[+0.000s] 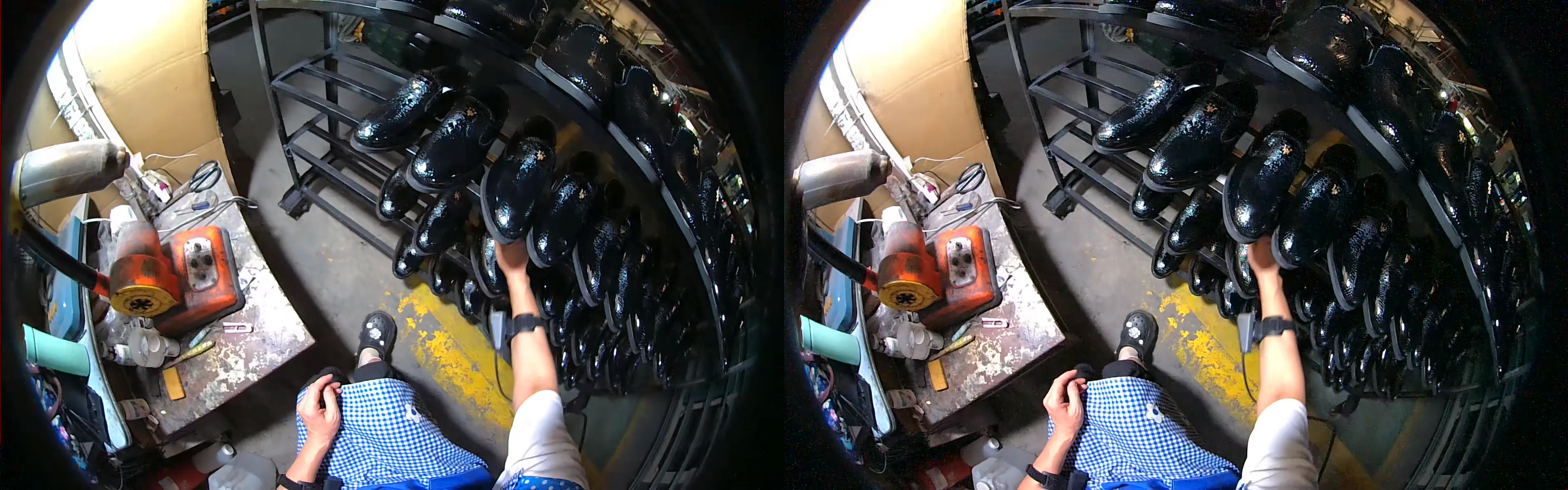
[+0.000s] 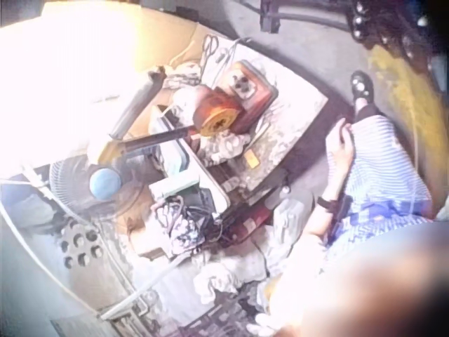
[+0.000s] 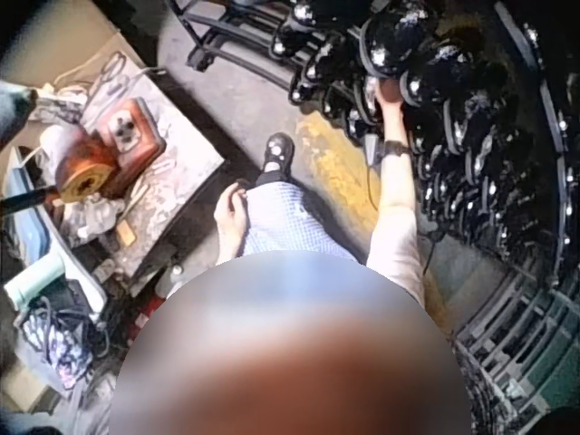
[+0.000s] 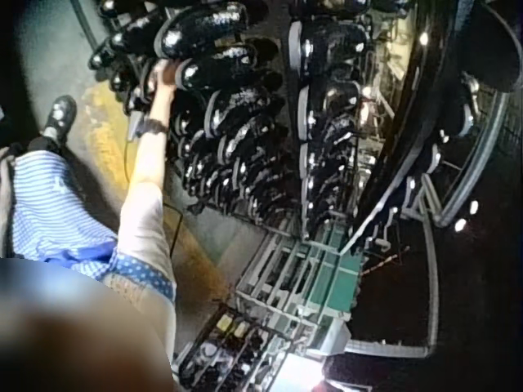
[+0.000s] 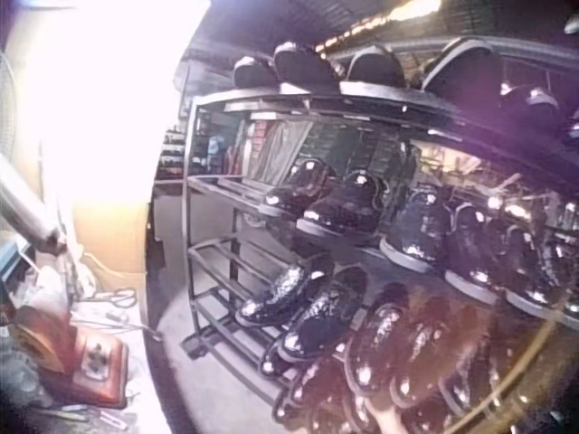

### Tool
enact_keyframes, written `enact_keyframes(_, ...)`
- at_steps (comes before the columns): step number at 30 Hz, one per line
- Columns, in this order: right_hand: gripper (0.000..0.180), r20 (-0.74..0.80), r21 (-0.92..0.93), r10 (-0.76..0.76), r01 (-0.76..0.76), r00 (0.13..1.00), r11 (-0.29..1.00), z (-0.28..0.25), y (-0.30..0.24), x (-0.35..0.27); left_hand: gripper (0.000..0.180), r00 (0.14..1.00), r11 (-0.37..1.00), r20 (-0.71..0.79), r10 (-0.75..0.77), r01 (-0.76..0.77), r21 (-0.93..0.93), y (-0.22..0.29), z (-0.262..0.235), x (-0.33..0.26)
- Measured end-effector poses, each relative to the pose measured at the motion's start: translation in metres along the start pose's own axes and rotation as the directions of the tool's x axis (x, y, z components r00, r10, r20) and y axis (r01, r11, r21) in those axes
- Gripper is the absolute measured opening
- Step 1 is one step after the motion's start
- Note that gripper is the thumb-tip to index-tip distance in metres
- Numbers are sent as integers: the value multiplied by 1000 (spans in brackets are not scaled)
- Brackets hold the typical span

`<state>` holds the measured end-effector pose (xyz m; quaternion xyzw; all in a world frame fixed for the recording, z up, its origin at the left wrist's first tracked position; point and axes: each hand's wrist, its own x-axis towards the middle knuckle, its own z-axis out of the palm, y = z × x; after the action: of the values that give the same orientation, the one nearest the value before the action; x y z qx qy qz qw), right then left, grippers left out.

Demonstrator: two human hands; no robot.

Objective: Hammering and inspecting the seams and soles of finished black leather shoes.

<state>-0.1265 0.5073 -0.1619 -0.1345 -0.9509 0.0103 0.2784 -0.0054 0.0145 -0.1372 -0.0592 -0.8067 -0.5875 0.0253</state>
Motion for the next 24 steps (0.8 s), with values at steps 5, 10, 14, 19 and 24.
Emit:
enact_keyframes(5, 57, 319, 323, 0, -109, 948, 940, -6, 35, 12, 16, 1000, 1000, 10, 9, -9, -25, 2, 9, 3)
enact_keyframes(10, 48, 529, 237, 211, -382, 822, 893, -78, -74, -29, 15, 998, 998, -59, -10, 14, 55, 5, -1, -2)
enact_keyframes(14, 24, 559, 653, 177, -562, 810, 508, -145, -118, -88, 16, 999, 998, -31, 26, -24, 66, 8, -3, -1)
enact_keyframes(19, 21, 377, 847, -41, -326, 926, 420, -200, -148, -121, 16, 998, 1000, -62, 2, -2, 7, 4, -11, -6)
enact_keyframes(24, 17, 345, 878, -283, -201, 895, 434, -250, -185, -113, 18, 974, 946, -72, -216, 191, -261, 8, -21, -13)
